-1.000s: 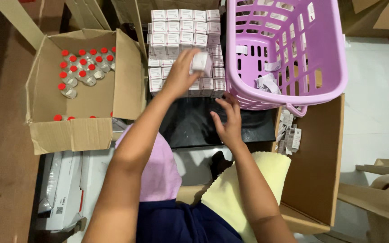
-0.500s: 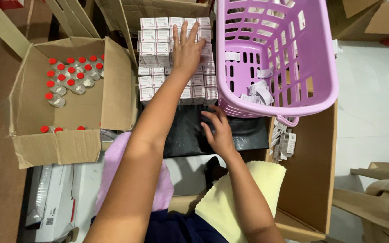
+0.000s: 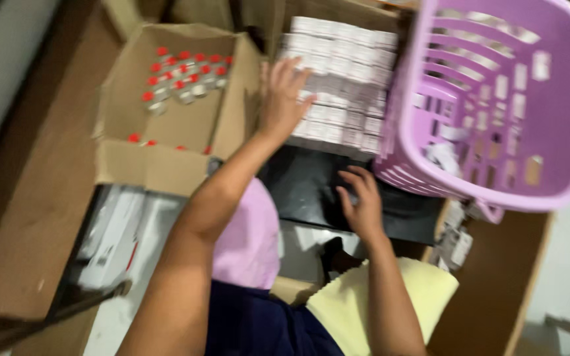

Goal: The person sits on the floor and repeatedly takes small white boxes from a pink basket, opens them, places a small bottle with a red cap inside, closes the box, and stacks it on a growing pile. The person also moves a pink basket and a cardboard box of bottles to access items.

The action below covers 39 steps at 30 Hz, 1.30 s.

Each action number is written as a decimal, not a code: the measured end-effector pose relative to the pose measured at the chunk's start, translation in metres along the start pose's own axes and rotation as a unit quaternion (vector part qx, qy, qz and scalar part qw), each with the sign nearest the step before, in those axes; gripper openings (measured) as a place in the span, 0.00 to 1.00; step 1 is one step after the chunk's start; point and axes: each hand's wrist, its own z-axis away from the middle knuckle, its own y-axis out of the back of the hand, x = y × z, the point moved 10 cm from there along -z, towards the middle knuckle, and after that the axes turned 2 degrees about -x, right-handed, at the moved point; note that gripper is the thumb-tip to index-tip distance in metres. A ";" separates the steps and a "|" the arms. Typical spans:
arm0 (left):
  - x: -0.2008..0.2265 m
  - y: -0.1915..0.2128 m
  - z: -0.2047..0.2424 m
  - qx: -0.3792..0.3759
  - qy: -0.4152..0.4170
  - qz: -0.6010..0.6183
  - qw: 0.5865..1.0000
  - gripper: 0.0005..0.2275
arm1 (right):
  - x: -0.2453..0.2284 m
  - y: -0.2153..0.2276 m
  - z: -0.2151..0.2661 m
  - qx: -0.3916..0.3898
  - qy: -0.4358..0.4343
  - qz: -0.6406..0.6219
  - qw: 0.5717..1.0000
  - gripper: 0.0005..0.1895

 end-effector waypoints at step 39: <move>0.027 -0.020 0.118 -0.276 0.019 0.105 0.955 0.11 | 0.026 -0.107 -0.012 -0.026 -0.069 0.013 0.997 0.23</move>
